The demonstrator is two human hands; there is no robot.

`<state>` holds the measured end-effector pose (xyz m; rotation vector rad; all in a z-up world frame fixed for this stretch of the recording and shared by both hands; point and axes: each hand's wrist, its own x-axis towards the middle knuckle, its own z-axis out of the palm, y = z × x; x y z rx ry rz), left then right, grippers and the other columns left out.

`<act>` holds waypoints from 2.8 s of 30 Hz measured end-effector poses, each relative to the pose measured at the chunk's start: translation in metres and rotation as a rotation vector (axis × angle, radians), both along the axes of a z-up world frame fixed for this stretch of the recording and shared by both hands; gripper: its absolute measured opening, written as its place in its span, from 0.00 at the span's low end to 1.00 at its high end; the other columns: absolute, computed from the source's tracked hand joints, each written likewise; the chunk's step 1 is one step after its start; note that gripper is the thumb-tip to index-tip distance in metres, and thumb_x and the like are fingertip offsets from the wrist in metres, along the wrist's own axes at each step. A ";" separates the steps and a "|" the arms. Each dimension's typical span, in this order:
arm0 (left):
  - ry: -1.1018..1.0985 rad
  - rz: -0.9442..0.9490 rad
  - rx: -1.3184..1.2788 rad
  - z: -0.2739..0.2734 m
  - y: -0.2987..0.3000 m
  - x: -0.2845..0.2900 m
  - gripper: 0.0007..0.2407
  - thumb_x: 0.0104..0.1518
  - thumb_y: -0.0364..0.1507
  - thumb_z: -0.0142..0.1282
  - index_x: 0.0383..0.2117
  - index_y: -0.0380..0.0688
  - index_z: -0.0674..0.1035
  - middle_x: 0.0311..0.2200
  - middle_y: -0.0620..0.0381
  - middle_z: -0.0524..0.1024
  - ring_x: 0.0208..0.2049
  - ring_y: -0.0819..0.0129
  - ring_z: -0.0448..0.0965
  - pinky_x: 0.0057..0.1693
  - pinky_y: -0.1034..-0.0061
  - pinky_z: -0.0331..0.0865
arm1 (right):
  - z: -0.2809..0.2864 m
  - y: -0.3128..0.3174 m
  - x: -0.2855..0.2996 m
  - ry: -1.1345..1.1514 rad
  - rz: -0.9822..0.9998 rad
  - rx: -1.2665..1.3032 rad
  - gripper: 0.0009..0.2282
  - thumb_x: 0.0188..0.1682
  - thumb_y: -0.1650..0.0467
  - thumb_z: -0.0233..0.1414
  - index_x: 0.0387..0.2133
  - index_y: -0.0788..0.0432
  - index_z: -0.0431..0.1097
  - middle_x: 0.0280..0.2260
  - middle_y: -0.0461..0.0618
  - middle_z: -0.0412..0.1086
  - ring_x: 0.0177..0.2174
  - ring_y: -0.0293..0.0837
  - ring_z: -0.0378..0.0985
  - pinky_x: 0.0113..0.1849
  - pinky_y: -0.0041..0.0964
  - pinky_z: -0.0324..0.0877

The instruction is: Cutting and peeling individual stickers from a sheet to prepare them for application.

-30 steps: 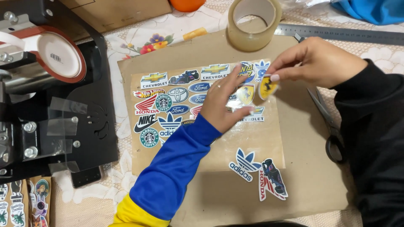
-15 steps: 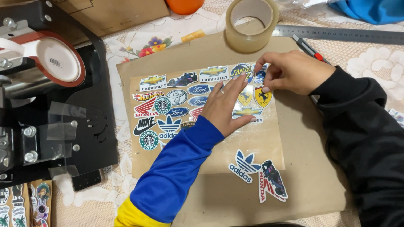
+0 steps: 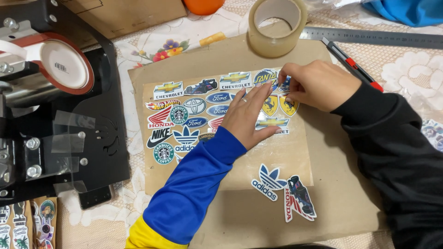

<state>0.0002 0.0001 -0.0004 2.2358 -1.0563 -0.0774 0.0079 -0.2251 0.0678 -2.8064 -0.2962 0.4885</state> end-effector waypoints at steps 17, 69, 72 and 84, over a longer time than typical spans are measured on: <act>-0.395 -0.284 0.260 0.011 -0.003 -0.013 0.28 0.66 0.47 0.41 0.69 0.46 0.57 0.71 0.54 0.54 0.73 0.59 0.52 0.73 0.57 0.46 | 0.087 -0.027 -0.056 -0.338 0.033 0.111 0.14 0.44 0.62 0.62 0.40 0.50 0.68 0.24 0.40 0.71 0.24 0.42 0.74 0.31 0.40 0.65; 0.365 1.128 -0.781 0.097 0.306 -0.098 0.03 0.53 0.32 0.63 0.28 0.50 0.83 0.28 0.66 0.79 0.32 0.78 0.79 0.35 0.83 0.75 | 0.059 0.104 -0.146 -0.513 0.632 0.080 0.21 0.42 0.58 0.54 0.49 0.50 0.70 0.51 0.44 0.72 0.56 0.48 0.70 0.55 0.46 0.66; 0.291 1.066 -0.794 0.099 0.305 -0.101 0.03 0.54 0.31 0.62 0.30 0.48 0.82 0.30 0.64 0.80 0.33 0.77 0.78 0.38 0.83 0.75 | 0.061 0.103 -0.146 -0.513 0.633 0.094 0.20 0.42 0.59 0.54 0.48 0.50 0.70 0.51 0.43 0.72 0.56 0.48 0.70 0.54 0.46 0.67; -0.152 1.051 -0.668 0.129 0.292 -0.136 0.02 0.61 0.28 0.56 0.33 0.44 0.77 0.31 0.59 0.75 0.34 0.74 0.73 0.44 0.80 0.70 | 0.062 0.090 -0.144 -0.491 0.628 0.154 0.20 0.43 0.59 0.54 0.48 0.52 0.70 0.50 0.45 0.72 0.54 0.50 0.71 0.52 0.47 0.68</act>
